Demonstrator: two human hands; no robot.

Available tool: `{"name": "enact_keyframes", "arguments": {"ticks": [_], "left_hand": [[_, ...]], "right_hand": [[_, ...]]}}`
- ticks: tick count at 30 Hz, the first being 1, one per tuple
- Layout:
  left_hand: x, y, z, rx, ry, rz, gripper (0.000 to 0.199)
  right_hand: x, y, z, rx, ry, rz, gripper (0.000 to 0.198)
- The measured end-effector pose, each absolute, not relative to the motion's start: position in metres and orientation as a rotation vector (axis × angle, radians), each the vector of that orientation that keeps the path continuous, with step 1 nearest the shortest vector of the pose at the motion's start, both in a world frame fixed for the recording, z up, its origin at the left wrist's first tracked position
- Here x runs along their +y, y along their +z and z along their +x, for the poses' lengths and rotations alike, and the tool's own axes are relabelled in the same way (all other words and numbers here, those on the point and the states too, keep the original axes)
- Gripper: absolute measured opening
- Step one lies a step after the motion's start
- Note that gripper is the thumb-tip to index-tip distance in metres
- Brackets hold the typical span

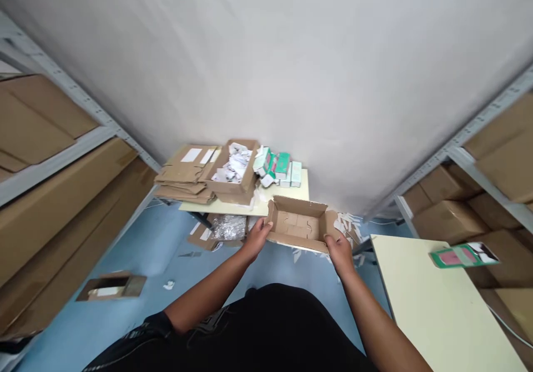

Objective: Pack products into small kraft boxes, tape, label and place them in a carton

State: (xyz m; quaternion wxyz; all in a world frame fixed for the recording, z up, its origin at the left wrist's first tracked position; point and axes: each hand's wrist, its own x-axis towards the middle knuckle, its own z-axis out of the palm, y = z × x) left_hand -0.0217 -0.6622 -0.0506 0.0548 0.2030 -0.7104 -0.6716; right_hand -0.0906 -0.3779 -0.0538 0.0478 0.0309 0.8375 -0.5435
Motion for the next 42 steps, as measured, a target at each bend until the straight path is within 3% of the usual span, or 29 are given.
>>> {"name": "enact_keyframes", "arguments": {"ticks": [4,9,17,20,24,26,30,35,42], "left_hand": [[-0.75,-0.05,-0.002,-2.128,-2.043,0.636,0.044],[-0.846,-0.037,0.006,-2.274,-1.924,0.504,0.048],[-0.974,-0.004,-0.086,-2.624,-1.17,0.417,0.033],[-1.003,-0.013,-0.141,-3.007,-0.849,0.367,0.049],[-1.02,-0.037,-0.203,-3.216,-0.765,0.439,0.093],[-1.024,-0.05,-0.224,-3.289,-0.722,0.515,0.1],[-1.026,-0.071,-0.249,-3.405,-0.603,0.64,0.084],[-1.014,-0.079,-0.257,-3.478,-0.499,0.742,0.048],[-1.012,-0.038,-0.25,-3.385,-0.447,0.75,0.029]], "right_hand": [[-0.469,-0.055,-0.089,2.474,-1.617,0.055,0.059],[-0.536,-0.059,-0.098,2.51,-1.594,0.021,0.045],[-0.57,-0.059,-0.122,2.58,-1.411,-0.061,0.041],[-0.576,-0.061,-0.133,2.557,-1.392,-0.096,0.042],[-0.582,-0.063,-0.15,2.5,-1.433,-0.114,0.043],[-0.585,-0.064,-0.159,2.458,-1.458,-0.122,0.042],[-0.589,-0.066,-0.179,2.375,-1.491,-0.13,0.044],[-0.592,-0.072,-0.204,2.303,-1.513,-0.114,0.042],[-0.592,-0.077,-0.227,2.247,-1.474,-0.187,0.038]]}}
